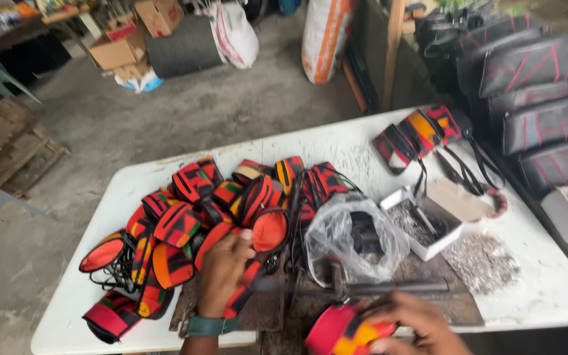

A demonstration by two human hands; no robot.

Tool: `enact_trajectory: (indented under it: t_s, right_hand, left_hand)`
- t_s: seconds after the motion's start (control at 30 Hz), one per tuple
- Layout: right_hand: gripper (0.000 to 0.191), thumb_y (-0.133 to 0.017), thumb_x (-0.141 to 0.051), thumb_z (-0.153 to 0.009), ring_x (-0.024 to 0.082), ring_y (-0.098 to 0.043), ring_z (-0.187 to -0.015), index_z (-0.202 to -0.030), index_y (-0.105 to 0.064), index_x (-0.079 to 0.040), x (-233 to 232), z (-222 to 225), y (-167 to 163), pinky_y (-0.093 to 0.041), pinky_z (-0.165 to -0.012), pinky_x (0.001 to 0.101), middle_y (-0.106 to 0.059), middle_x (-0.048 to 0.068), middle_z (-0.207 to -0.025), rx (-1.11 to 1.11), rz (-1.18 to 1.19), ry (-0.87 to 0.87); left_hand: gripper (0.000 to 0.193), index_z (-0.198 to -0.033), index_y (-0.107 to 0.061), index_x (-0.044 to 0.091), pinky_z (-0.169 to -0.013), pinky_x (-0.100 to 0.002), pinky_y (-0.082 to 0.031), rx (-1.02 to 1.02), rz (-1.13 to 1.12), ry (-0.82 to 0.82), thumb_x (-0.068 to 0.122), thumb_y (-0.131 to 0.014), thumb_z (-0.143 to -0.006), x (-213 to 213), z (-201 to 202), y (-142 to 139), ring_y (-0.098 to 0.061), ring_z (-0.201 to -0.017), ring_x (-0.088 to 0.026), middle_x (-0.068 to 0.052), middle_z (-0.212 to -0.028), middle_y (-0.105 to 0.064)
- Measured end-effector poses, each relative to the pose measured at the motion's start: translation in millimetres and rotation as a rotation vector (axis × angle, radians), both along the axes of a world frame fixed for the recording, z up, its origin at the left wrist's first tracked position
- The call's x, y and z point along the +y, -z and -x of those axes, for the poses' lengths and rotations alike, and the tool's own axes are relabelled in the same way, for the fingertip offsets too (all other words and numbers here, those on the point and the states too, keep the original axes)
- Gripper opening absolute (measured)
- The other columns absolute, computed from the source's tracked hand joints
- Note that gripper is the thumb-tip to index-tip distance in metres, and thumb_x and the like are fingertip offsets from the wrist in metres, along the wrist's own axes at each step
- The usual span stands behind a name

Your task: The person attaches black strap hardware to small colorful fabric coin purses at a workbench. They thread a strap loop through a purse fitting, position the purse on a metal form, and hammer the fastener closed, setting finished purses aside and repeating with the next one.

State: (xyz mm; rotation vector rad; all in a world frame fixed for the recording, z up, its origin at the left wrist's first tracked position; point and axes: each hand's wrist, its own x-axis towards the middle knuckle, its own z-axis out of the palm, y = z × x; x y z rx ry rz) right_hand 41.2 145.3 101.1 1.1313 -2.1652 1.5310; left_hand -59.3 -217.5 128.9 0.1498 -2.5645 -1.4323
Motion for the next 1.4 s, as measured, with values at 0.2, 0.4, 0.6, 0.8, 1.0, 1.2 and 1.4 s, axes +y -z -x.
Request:
enact_trajectory:
  t_s: [0.2, 0.4, 0.6, 0.8, 1.0, 1.2, 1.4]
  right_hand:
    - [0.026, -0.079, -0.013, -0.080, 0.026, -0.075, -0.108, -0.106, -0.074, -0.008, 16.1, 21.0, 1.2, -0.057, -0.088, 0.0367, -0.075, 0.010, -0.117, -0.105, 0.021, 0.203]
    - [0.021, -0.074, -0.005, -0.085, 0.027, -0.074, -0.116, -0.105, -0.074, -0.008, 22.9, 31.8, -0.2, -0.059, -0.095, 0.0360, -0.074, 0.009, -0.122, -0.101, -0.031, 0.190]
    - [0.026, -0.079, -0.008, -0.079, 0.027, -0.072, -0.115, -0.105, -0.073, -0.008, 30.3, 40.7, -10.0, -0.056, -0.096, 0.0377, -0.073, 0.012, -0.123, -0.071, -0.057, 0.224]
    - [0.035, -0.083, -0.014, -0.082, 0.026, -0.071, -0.107, -0.112, -0.069, -0.003, 16.9, 40.5, -13.9, -0.057, -0.091, 0.0354, -0.071, 0.013, -0.115, 0.065, -0.030, 0.446]
    - [0.024, -0.082, -0.010, -0.084, 0.020, -0.071, -0.087, -0.106, -0.073, -0.004, 0.0, 41.2, -26.7, -0.058, -0.072, 0.0300, -0.073, 0.009, -0.104, -0.030, 0.001, 0.413]
    - [0.023, -0.081, -0.006, -0.078, 0.028, -0.067, -0.102, -0.100, -0.078, -0.008, -6.8, 42.6, -30.3, -0.056, -0.085, 0.0373, -0.068, 0.008, -0.107, 0.345, -0.188, 0.419]
    - [0.025, -0.080, -0.009, -0.082, 0.029, -0.067, -0.113, -0.106, -0.078, -0.009, -1.6, 41.7, -15.9, -0.055, -0.097, 0.0392, -0.069, 0.008, -0.117, 0.191, -0.084, 0.332]
  left_hand:
    - [0.027, -0.116, -0.069, -0.005, -0.091, -0.030, -0.058, -0.079, -0.514, 0.596, 0.016, -0.067, -0.099, 40.1, -41.4, 28.7, -0.071, -0.102, -0.014, -0.009, -0.108, -0.075]
    - [0.035, -0.129, -0.066, -0.005, -0.092, -0.027, -0.056, -0.188, -0.609, 0.794, 0.017, -0.068, -0.101, 110.2, -39.9, 35.0, -0.067, -0.103, -0.009, -0.005, -0.113, -0.073]
    - [0.026, -0.121, -0.070, -0.005, -0.085, -0.023, -0.055, -0.118, -0.608, 0.718, 0.013, -0.068, -0.102, 145.5, -30.1, 49.6, -0.064, -0.095, -0.004, -0.003, -0.106, -0.073]
    - [0.025, -0.118, -0.071, -0.004, -0.073, -0.022, -0.053, -0.065, -0.513, 0.594, 0.014, -0.070, -0.100, 160.1, -24.3, 71.8, -0.061, -0.085, -0.002, -0.001, -0.096, -0.073]
    - [0.021, -0.115, -0.070, -0.003, -0.077, -0.022, -0.053, -0.067, -0.582, 0.662, 0.012, -0.069, -0.100, 157.9, -28.1, 70.0, -0.061, -0.089, -0.003, -0.001, -0.099, -0.073]
    - [0.016, -0.114, -0.066, -0.002, -0.080, -0.023, -0.052, -0.067, -0.606, 0.678, 0.010, -0.065, -0.104, 153.2, -26.2, 70.8, -0.060, -0.092, -0.004, -0.001, -0.100, -0.070]
    - [0.018, -0.114, -0.063, -0.001, -0.085, -0.023, -0.054, -0.042, -0.743, 0.721, 0.009, -0.067, -0.099, 151.9, -31.6, 62.4, -0.063, -0.097, -0.005, -0.002, -0.105, -0.070]
